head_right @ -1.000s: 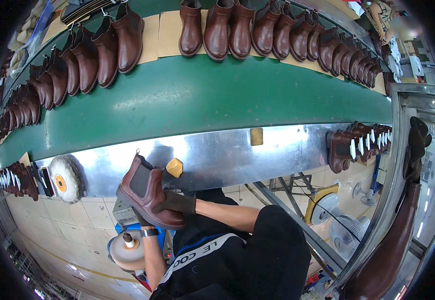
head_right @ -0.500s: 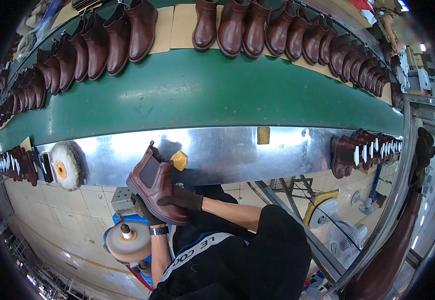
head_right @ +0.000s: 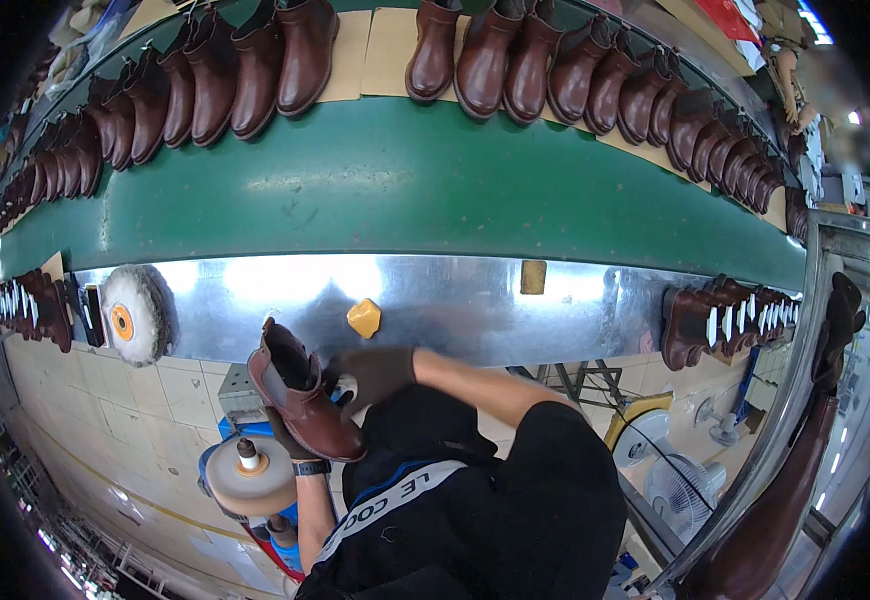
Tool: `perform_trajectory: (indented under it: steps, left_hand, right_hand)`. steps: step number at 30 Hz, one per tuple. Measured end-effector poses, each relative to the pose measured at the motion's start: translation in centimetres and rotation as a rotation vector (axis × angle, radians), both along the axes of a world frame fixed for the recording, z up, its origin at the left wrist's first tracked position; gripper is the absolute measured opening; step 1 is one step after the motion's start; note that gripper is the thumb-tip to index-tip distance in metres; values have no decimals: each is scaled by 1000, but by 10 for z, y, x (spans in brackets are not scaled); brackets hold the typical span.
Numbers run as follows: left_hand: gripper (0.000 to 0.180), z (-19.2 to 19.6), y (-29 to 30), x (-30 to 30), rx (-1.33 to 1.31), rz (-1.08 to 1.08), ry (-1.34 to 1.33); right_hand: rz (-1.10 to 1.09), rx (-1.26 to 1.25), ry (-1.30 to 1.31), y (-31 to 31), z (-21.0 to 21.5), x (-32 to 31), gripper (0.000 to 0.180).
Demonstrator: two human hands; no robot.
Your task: Polishing and finishing leather boots using a motorized buffing wheel in a factory setting.
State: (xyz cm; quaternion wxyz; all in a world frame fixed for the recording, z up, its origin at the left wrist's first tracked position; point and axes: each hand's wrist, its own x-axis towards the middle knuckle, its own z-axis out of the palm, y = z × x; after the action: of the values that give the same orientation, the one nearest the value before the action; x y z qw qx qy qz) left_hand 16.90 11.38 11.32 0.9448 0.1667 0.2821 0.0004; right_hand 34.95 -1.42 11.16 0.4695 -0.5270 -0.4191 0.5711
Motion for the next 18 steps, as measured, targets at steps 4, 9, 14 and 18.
perform_trajectory:
  steps: [4, 9, 14, 18]
  left_hand:
    - [73, -2, 7, -25, 116, 79, -12]
    - [76, -6, 6, -46, 85, 159, 131]
    - [75, -28, 25, -22, 173, 207, 227]
    - [48, -81, 81, 19, 293, 182, 139]
  right_hand:
    - [-509, -103, -804, 2, -41, 142, 49]
    - [-1168, -197, -1303, -8, -12, 361, 59]
    - [-759, -507, -1333, -18, -8, 428, 27]
    - [-573, -390, -1527, -19, 6, 430, 22]
